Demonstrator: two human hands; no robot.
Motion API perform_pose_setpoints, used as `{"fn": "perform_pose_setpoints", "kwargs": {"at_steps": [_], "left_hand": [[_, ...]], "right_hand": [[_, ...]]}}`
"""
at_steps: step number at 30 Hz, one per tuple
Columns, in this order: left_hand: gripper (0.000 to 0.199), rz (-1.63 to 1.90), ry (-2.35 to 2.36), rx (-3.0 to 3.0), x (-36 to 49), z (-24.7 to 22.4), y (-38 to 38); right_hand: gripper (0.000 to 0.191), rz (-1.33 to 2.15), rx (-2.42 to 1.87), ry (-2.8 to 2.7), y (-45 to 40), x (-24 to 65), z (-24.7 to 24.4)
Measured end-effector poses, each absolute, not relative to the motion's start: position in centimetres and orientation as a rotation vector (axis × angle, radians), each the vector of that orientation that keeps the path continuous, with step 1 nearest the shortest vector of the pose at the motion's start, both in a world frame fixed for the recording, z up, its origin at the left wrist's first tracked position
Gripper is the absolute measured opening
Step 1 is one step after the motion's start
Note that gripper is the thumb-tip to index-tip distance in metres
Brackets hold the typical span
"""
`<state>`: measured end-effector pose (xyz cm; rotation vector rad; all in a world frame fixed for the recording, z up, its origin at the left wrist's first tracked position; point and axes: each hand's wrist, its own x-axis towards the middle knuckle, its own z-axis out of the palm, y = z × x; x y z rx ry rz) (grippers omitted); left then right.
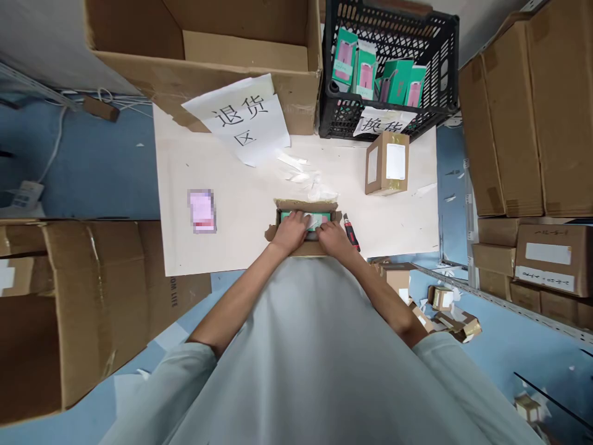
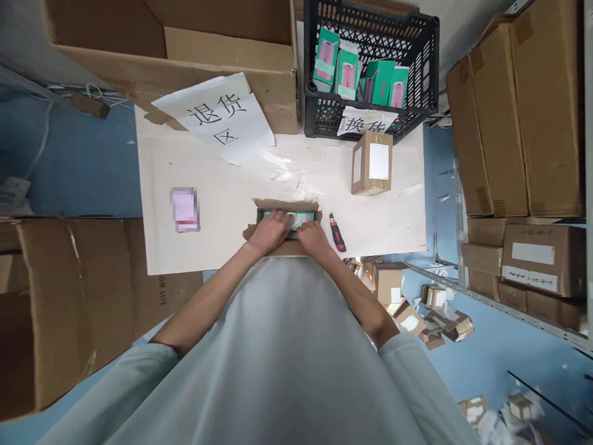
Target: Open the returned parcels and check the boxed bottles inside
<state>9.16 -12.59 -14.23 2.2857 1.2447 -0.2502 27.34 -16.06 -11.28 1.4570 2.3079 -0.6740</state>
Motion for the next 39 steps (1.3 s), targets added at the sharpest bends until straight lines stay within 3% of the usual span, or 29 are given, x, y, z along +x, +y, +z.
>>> {"fn": "perform_pose_setpoints", "kwargs": {"at_steps": [5,14,22,25,29,31,39], "left_hand": [[0.061,-0.368,1.359,2.239,10.6,-15.7,-12.9],[0.054,-0.344,1.389,2.087,11.5,-15.6,-14.8],[0.070,-0.479,1.447,2.027,13.3,-16.5,-13.1],[0.063,-0.455,1.441,2.044,13.2,-16.4,-13.4],[0.035,-0.406,1.372,2.091,12.5,-16.1,-14.1],[0.033,-0.373,1.341,2.130,12.3,-16.1,-14.2],[0.067,-0.419,1.388,2.211,13.1,-16.6,-13.4]], "right_hand": [[0.038,-0.629,1.649,2.297,-17.8,29.8,-11.6],[0.041,-0.776,1.804,2.371,-19.6,30.6,-13.4],[0.040,-0.825,1.810,2.388,-19.0,31.0,-13.4],[0.040,-0.836,1.806,2.396,-19.0,31.3,-13.4],[0.039,-0.847,1.799,2.425,-19.2,31.6,-13.6],[0.038,-0.846,1.800,2.429,-19.2,31.6,-13.7],[0.038,-0.840,1.804,2.438,-19.0,31.5,-13.9]]}}
